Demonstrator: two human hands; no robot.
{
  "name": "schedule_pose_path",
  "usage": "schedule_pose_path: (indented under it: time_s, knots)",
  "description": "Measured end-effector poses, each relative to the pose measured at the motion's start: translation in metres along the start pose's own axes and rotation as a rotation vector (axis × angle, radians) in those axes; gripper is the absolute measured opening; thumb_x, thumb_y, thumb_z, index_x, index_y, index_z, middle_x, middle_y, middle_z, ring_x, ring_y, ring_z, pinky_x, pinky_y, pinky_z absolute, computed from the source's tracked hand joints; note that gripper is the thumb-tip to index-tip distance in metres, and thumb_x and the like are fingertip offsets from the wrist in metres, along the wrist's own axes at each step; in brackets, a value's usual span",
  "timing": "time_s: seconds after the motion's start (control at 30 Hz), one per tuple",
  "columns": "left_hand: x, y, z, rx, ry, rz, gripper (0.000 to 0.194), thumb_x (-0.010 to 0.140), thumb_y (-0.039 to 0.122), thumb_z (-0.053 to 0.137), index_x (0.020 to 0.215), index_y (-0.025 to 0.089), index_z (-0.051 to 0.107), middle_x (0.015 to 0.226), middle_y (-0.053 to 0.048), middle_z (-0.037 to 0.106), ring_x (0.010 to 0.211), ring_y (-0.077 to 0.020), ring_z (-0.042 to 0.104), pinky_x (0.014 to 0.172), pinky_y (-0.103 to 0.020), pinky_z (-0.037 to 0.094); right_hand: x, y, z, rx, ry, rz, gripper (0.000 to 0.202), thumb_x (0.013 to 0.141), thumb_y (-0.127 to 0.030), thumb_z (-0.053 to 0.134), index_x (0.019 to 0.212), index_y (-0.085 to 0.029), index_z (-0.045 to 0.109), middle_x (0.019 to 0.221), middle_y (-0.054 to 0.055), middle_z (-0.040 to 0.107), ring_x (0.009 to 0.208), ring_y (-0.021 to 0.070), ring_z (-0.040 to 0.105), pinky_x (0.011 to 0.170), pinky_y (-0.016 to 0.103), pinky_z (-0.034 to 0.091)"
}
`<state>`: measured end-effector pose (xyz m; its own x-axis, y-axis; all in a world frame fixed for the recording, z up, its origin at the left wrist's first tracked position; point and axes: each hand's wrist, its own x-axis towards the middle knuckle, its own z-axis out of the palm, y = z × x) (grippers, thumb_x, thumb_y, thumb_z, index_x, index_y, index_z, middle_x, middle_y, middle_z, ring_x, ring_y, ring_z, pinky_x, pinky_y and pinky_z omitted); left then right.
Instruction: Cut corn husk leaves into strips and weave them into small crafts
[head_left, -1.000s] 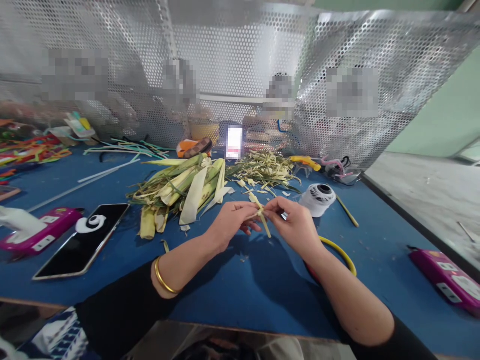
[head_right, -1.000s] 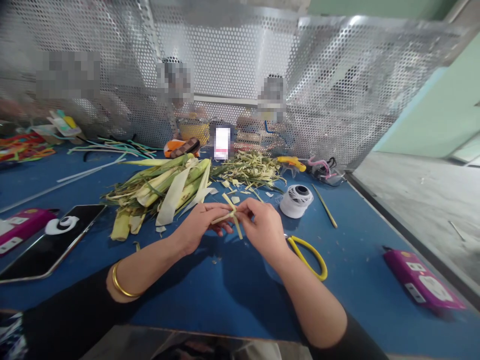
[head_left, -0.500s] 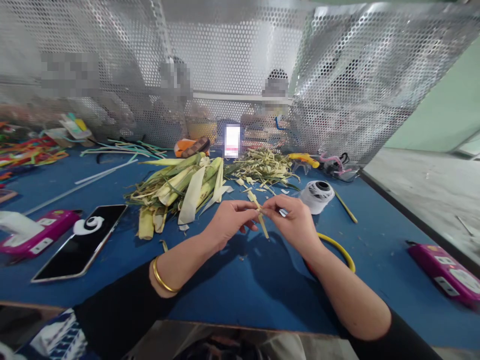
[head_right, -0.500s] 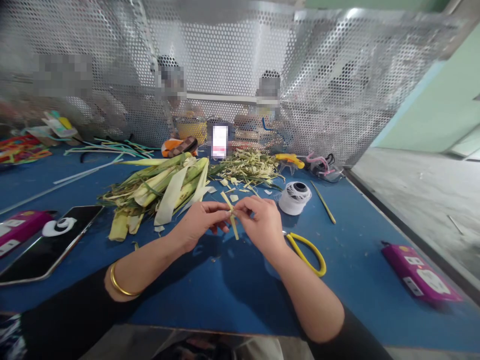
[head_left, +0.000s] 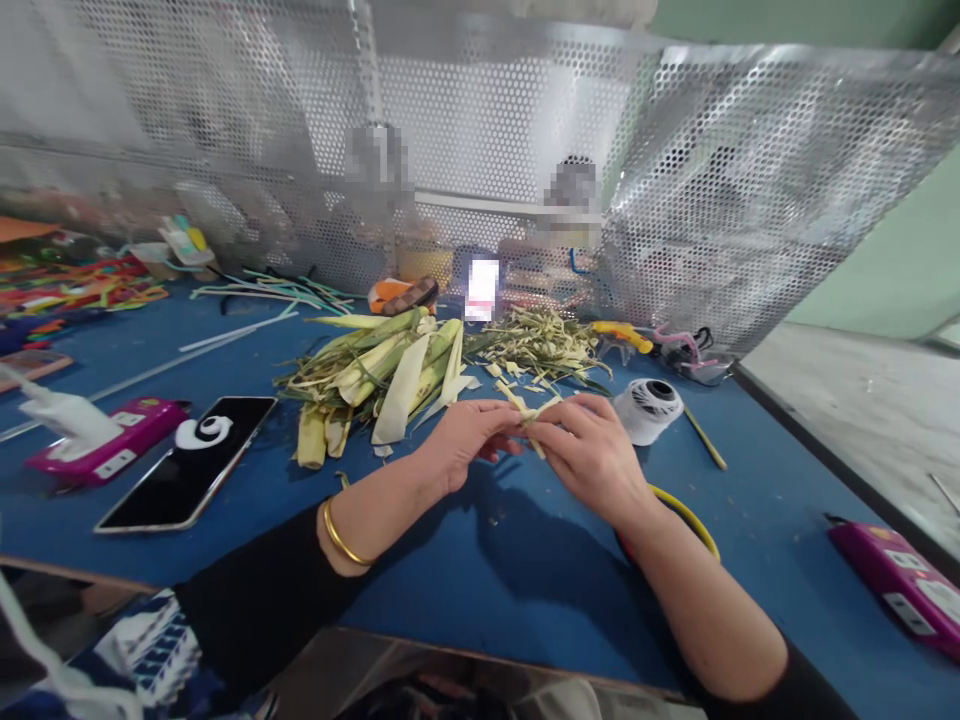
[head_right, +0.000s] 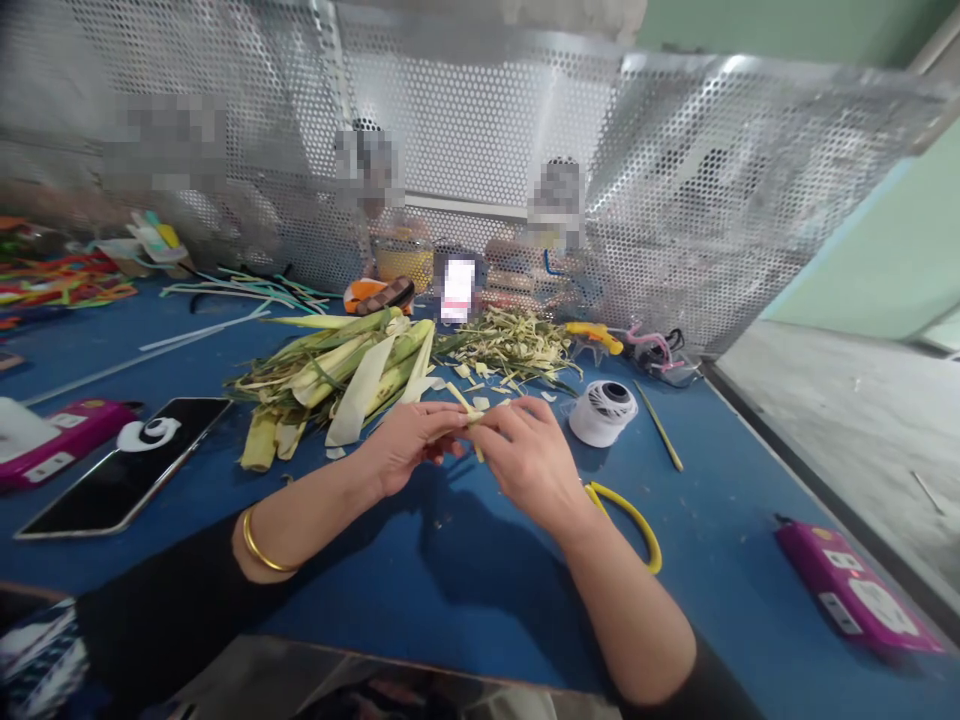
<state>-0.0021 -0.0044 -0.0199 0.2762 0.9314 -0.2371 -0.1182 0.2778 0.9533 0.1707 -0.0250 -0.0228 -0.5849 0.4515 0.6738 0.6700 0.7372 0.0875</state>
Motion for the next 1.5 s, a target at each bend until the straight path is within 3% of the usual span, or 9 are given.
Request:
schedule_pose_path:
  time_s: [0.17, 0.27, 0.37, 0.57, 0.67, 0.8, 1.07, 1.3, 1.5]
  knots:
    - [-0.002, -0.001, 0.002, 0.191, -0.048, 0.046, 0.010, 0.071, 0.021, 0.062, 0.073, 0.015, 0.070, 0.066, -0.004, 0.070, 0.049, -0.0100, 0.058, 0.042, -0.019, 0.035, -0.002, -0.003, 0.004, 0.163, 0.074, 0.254, 0.016, 0.090, -0.018, 0.054, 0.080, -0.023, 0.066, 0.087, 0.003, 0.070, 0.084, 0.0196, 0.064, 0.086, 0.039, 0.039]
    - [-0.003, 0.001, 0.001, 0.304, -0.096, 0.089, 0.012, 0.070, 0.020, 0.060, 0.072, 0.014, 0.071, 0.065, -0.004, 0.069, 0.051, -0.0111, 0.059, 0.043, -0.020, 0.038, -0.003, -0.001, 0.006, 0.448, 0.027, 0.488, 0.012, 0.086, -0.023, 0.058, 0.075, -0.022, 0.061, 0.094, 0.005, 0.071, 0.094, 0.0223, 0.064, 0.081, 0.037, 0.044]
    - [-0.004, 0.003, -0.001, 0.368, -0.167, 0.097, 0.013, 0.069, 0.017, 0.058, 0.066, 0.014, 0.070, 0.064, -0.004, 0.068, 0.052, -0.0103, 0.059, 0.045, -0.019, 0.040, -0.002, 0.000, 0.006, 0.654, -0.041, 0.594, 0.011, 0.083, -0.026, 0.059, 0.073, -0.022, 0.058, 0.088, 0.004, 0.071, 0.087, 0.0208, 0.064, 0.076, 0.033, 0.046]
    - [-0.005, 0.006, -0.004, 0.387, -0.201, 0.091, 0.014, 0.067, 0.019, 0.058, 0.056, 0.016, 0.066, 0.055, 0.000, 0.062, 0.048, -0.0083, 0.052, 0.043, -0.018, 0.037, 0.000, -0.001, 0.002, 0.709, -0.016, 0.640, 0.005, 0.080, -0.025, 0.062, 0.082, -0.021, 0.062, 0.072, -0.001, 0.063, 0.067, 0.0146, 0.056, 0.066, 0.028, 0.045]
    - [-0.004, 0.006, -0.005, 0.417, -0.226, 0.094, 0.014, 0.065, 0.019, 0.059, 0.053, 0.016, 0.064, 0.051, 0.001, 0.060, 0.047, -0.0083, 0.050, 0.044, -0.019, 0.037, 0.000, -0.001, 0.001, 0.772, -0.048, 0.636, 0.019, 0.079, -0.023, 0.062, 0.098, -0.022, 0.063, 0.073, -0.002, 0.063, 0.068, 0.0143, 0.057, 0.067, 0.028, 0.046]
    - [-0.004, 0.008, -0.007, 0.455, -0.267, 0.072, 0.012, 0.063, 0.020, 0.060, 0.053, 0.016, 0.065, 0.050, 0.000, 0.060, 0.047, -0.0093, 0.051, 0.046, -0.020, 0.039, 0.001, 0.001, -0.001, 0.743, -0.128, 0.528, 0.006, 0.083, -0.024, 0.059, 0.081, -0.021, 0.064, 0.079, 0.001, 0.066, 0.075, 0.0158, 0.059, 0.072, 0.029, 0.046]
    - [-0.005, 0.010, -0.009, 0.446, -0.330, 0.043, 0.015, 0.063, 0.022, 0.063, 0.048, 0.019, 0.064, 0.048, 0.000, 0.057, 0.045, -0.0102, 0.047, 0.046, -0.023, 0.038, 0.003, 0.003, -0.004, 0.604, -0.290, 0.361, 0.019, 0.090, -0.026, 0.050, 0.073, -0.021, 0.055, 0.070, 0.001, 0.062, 0.068, 0.0153, 0.054, 0.067, 0.028, 0.040]
    - [0.002, 0.002, -0.007, 0.105, -0.162, 0.137, 0.030, 0.064, 0.044, 0.075, 0.078, 0.017, 0.074, 0.081, -0.005, 0.070, 0.077, -0.0140, 0.060, 0.069, -0.024, 0.043, 0.001, 0.001, 0.010, 0.653, 0.051, 0.689, 0.019, 0.086, -0.032, 0.050, 0.070, -0.021, 0.052, 0.066, -0.001, 0.057, 0.065, 0.0147, 0.051, 0.062, 0.026, 0.039]
    - [-0.001, -0.010, 0.005, -0.033, -0.132, 0.093, 0.030, 0.061, 0.039, 0.081, 0.078, 0.016, 0.070, 0.077, -0.002, 0.069, 0.076, -0.0127, 0.063, 0.079, -0.026, 0.045, -0.001, -0.009, 0.020, 0.674, 0.184, 0.816, 0.016, 0.083, -0.030, 0.054, 0.070, -0.021, 0.056, 0.066, -0.001, 0.060, 0.065, 0.0156, 0.054, 0.065, 0.028, 0.041]
